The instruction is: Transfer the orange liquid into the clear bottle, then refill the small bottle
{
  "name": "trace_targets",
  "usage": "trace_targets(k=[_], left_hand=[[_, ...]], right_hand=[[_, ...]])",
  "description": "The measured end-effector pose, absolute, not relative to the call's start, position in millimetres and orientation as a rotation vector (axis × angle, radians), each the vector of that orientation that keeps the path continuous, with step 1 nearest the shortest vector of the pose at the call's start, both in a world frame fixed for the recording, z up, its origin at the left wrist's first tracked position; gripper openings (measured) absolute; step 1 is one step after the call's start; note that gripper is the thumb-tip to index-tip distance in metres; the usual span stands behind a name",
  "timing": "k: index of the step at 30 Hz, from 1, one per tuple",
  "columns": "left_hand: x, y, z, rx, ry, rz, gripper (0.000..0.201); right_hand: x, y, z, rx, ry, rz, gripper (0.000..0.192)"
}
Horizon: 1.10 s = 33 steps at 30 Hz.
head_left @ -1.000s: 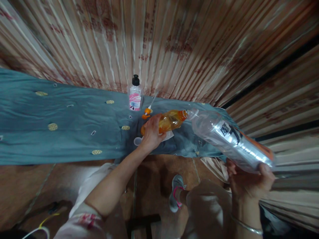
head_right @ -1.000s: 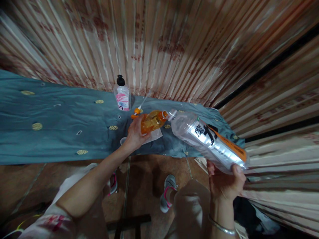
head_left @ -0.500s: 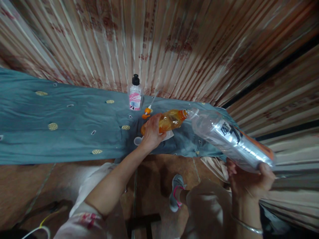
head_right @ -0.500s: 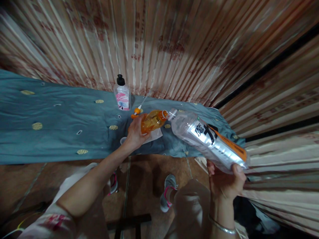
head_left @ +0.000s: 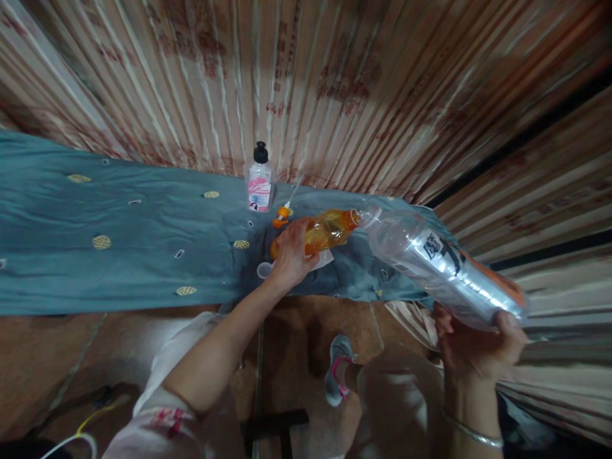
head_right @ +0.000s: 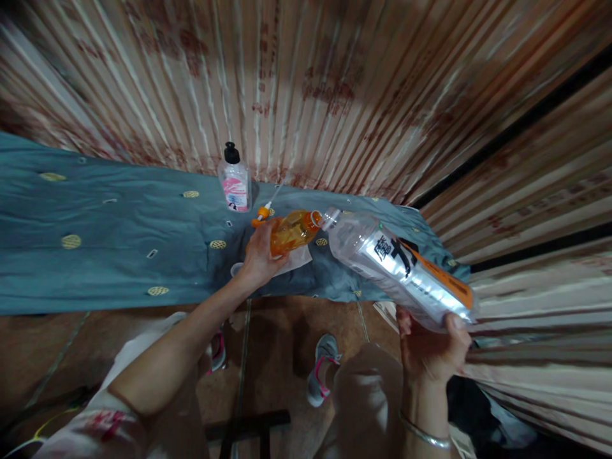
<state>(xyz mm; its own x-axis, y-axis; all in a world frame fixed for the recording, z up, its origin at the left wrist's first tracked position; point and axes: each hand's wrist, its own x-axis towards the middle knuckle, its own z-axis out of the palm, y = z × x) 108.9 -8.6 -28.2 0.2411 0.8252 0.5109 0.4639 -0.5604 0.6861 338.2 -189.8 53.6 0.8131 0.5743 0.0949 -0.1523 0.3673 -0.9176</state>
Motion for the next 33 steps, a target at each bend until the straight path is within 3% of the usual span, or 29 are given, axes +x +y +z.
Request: trace_targets(k=[33], left_hand=[[108.6,-8.9,-27.6,2.124,1.194,1.229,0.069]], right_hand=[[333.9,-188.8,57.3,-1.134,-0.471,0.466,0.047]])
